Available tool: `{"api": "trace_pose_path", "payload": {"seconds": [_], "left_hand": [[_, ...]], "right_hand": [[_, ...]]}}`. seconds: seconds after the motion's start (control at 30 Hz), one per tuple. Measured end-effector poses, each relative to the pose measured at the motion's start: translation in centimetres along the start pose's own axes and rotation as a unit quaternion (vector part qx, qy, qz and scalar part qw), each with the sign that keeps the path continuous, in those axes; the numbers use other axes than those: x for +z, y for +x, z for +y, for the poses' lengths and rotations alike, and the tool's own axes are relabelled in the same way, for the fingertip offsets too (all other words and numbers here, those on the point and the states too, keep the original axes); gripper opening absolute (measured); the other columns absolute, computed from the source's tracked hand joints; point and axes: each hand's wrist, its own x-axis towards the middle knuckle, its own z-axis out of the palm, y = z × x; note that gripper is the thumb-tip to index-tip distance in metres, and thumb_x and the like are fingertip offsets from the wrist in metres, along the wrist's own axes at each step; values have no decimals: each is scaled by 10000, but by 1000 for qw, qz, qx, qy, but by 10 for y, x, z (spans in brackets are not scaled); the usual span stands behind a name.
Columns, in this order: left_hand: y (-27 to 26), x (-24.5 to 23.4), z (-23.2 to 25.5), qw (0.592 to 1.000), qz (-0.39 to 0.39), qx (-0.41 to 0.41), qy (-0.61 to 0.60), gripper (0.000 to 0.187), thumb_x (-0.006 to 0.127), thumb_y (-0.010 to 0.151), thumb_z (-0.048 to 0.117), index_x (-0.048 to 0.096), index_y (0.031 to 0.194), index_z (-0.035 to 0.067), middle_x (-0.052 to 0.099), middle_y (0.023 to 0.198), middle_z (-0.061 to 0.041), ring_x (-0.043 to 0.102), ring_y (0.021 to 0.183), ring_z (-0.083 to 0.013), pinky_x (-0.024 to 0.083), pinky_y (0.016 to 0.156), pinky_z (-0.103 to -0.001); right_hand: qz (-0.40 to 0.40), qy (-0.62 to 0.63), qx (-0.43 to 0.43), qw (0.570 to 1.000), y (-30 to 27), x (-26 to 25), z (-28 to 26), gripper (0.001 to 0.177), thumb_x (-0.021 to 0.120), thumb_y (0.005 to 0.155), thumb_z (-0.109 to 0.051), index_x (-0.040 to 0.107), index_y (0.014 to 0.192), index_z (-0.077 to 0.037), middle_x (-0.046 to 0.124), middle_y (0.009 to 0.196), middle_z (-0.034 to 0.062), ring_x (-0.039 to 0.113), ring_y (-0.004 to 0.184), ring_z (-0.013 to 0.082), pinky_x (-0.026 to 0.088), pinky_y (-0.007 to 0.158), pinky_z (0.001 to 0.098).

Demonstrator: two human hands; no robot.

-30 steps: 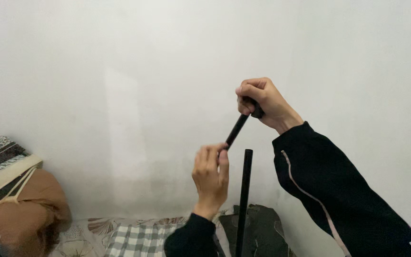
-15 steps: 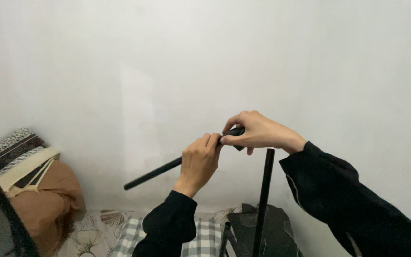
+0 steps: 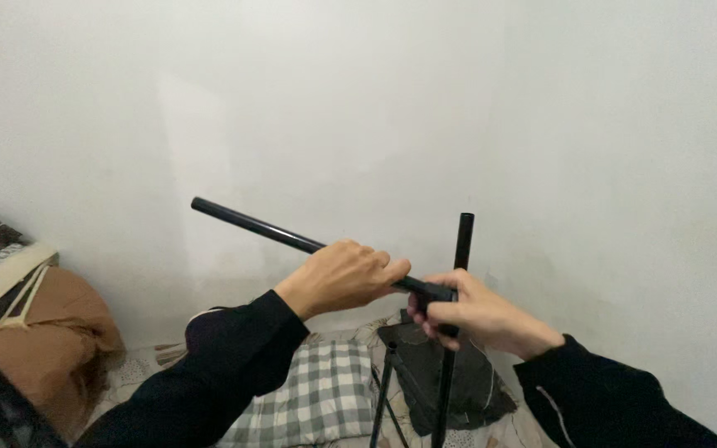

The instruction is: The person disassembles a black metal clothing rack by hand. They remove the top horizontal bar, then detach the vertical poles from the frame, and finally separate the corner joints, placing the individual components on the bed.

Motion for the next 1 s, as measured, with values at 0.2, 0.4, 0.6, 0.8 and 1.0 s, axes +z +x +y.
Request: {"api": "trace_pose_path", "payload": {"seconds": [0.2, 0.4, 0.6, 0.8, 1.0], "left_hand": [[-31, -2, -7, 982, 39, 37, -182, 326, 600, 1029, 388, 568, 854, 115, 571, 548, -1, 536, 405, -160, 437, 370, -298], [-45, -14, -21, 964, 131, -47, -225, 331, 627, 1011, 362, 572, 811, 105, 509, 502, 10, 359, 361, -124, 343, 374, -316], [-18, -13, 6, 789, 262, -113, -544, 240, 577, 1063, 310, 661, 1050, 86, 455, 680, 47, 390, 563, -66, 316, 486, -244], [-29, -10, 22, 468, 244, -126, -840, 412, 396, 1105, 454, 552, 1083, 72, 410, 680, 59, 384, 529, -43, 324, 475, -218], [-12, -1, 67, 365, 322, -129, -864, 431, 373, 1098, 482, 498, 1133, 71, 428, 757, 31, 463, 640, -74, 449, 577, -255]], "right_hand": [[190, -469, -178, 844, -56, -4, -14, 222, 663, 724, -58, 692, 944, -71, 666, 748, 53, 577, 584, 167, 472, 508, 384], [184, -144, -143, 962, -81, -27, -28, 351, 616, 758, -67, 691, 1098, -28, 764, 854, 125, 683, 673, 133, 553, 566, 281], [23, 296, -141, 944, -45, -13, 10, 406, 644, 949, -204, 552, 1292, -7, 695, 1053, 212, 616, 713, 184, 491, 580, 282], [-6, 352, -129, 927, -33, 35, 14, 693, 669, 870, -303, 374, 1450, -63, 660, 1161, 241, 678, 962, 263, 554, 866, 401], [-23, 285, -60, 956, -34, 63, 35, 842, 712, 821, -241, 298, 1533, -62, 667, 1161, 217, 711, 1007, 297, 583, 909, 463]]}}
